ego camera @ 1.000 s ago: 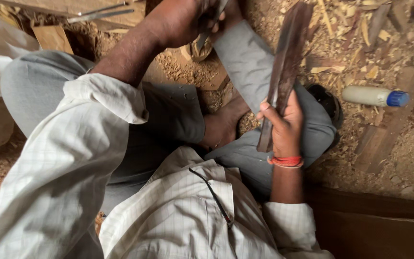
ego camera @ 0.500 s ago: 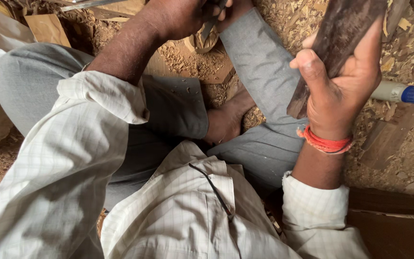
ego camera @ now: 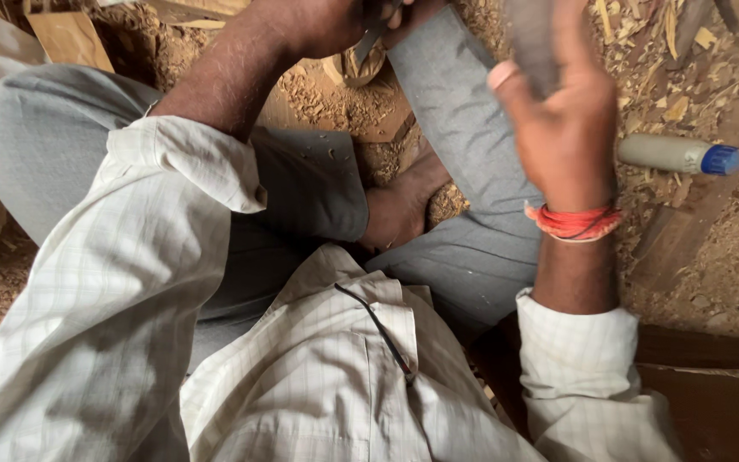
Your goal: The person sits on the floor and carves a small wooden object using a chisel and a wooden mallet. They repeatedly strike the chisel to shape the wood, occasionally adjusting the piece and switching between different chisels.
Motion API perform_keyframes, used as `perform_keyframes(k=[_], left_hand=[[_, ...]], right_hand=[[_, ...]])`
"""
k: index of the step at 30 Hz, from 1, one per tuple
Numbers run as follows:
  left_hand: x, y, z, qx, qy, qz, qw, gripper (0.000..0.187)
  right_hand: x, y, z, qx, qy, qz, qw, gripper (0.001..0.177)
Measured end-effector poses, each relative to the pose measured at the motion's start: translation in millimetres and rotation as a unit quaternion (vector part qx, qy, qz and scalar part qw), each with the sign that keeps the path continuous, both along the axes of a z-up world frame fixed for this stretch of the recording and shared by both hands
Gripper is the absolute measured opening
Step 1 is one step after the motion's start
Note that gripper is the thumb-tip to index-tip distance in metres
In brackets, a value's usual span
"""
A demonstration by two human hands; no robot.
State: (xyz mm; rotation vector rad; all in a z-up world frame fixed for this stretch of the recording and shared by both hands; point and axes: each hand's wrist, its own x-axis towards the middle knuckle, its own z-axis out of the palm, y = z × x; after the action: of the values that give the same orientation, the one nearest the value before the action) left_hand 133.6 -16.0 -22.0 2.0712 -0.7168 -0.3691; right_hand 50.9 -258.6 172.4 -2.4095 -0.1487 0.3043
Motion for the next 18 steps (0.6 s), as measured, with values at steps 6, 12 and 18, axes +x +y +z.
perform_keyframes(k=[6,12,18], left_hand=[[-14,10,9,-0.004,-0.033,0.018,0.999,0.014],[-16,11,20,-0.094,0.023,0.012,0.995,0.01],[-27,17,18,-0.017,-0.057,0.021,0.998,0.003]], right_hand=[[-6,4,-1,0.05,-0.096,0.09,0.99,0.07],[-12,8,5,-0.142,-0.016,0.034,0.989,0.075],[-32,15,-4,-0.019,-0.181,0.099,0.978,0.069]])
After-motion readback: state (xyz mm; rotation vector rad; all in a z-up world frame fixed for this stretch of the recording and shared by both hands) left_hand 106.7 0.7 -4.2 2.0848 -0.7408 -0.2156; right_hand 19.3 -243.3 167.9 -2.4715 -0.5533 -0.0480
